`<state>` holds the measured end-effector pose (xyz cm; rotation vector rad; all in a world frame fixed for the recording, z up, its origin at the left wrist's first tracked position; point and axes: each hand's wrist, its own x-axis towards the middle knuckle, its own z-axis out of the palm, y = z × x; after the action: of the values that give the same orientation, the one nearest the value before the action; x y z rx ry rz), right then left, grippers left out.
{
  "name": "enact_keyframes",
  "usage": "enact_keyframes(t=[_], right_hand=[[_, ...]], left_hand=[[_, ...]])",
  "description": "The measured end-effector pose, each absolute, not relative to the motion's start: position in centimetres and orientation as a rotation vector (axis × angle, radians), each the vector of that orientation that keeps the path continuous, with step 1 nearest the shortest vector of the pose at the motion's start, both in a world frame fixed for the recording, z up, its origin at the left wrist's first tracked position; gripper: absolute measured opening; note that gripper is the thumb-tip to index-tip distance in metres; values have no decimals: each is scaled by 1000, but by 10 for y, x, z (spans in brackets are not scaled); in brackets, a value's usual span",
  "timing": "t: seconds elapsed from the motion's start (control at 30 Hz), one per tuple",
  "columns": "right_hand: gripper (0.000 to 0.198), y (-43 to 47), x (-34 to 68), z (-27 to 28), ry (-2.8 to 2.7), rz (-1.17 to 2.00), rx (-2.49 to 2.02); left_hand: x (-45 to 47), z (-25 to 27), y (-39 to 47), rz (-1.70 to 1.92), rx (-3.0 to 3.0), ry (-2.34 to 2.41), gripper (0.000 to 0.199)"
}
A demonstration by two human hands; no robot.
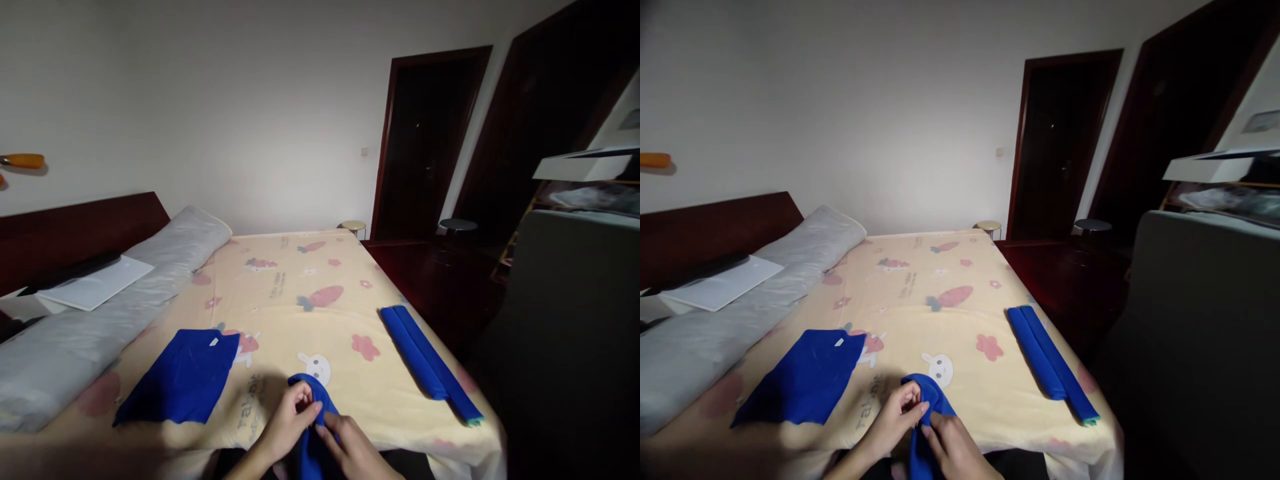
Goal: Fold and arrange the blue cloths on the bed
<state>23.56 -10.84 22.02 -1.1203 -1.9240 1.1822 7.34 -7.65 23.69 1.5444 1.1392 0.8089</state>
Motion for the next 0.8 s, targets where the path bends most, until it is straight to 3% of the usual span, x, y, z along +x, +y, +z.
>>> enact_keyframes(t=[0.47,0.8], right_hand=[[33,-110,236,232,-1896,1118,-1164],[25,-108,242,232,-1834,1119,-1190]], left_hand=[[76,235,-78,786,1418,1050,45],[74,232,-77,753,1424,1019,45]])
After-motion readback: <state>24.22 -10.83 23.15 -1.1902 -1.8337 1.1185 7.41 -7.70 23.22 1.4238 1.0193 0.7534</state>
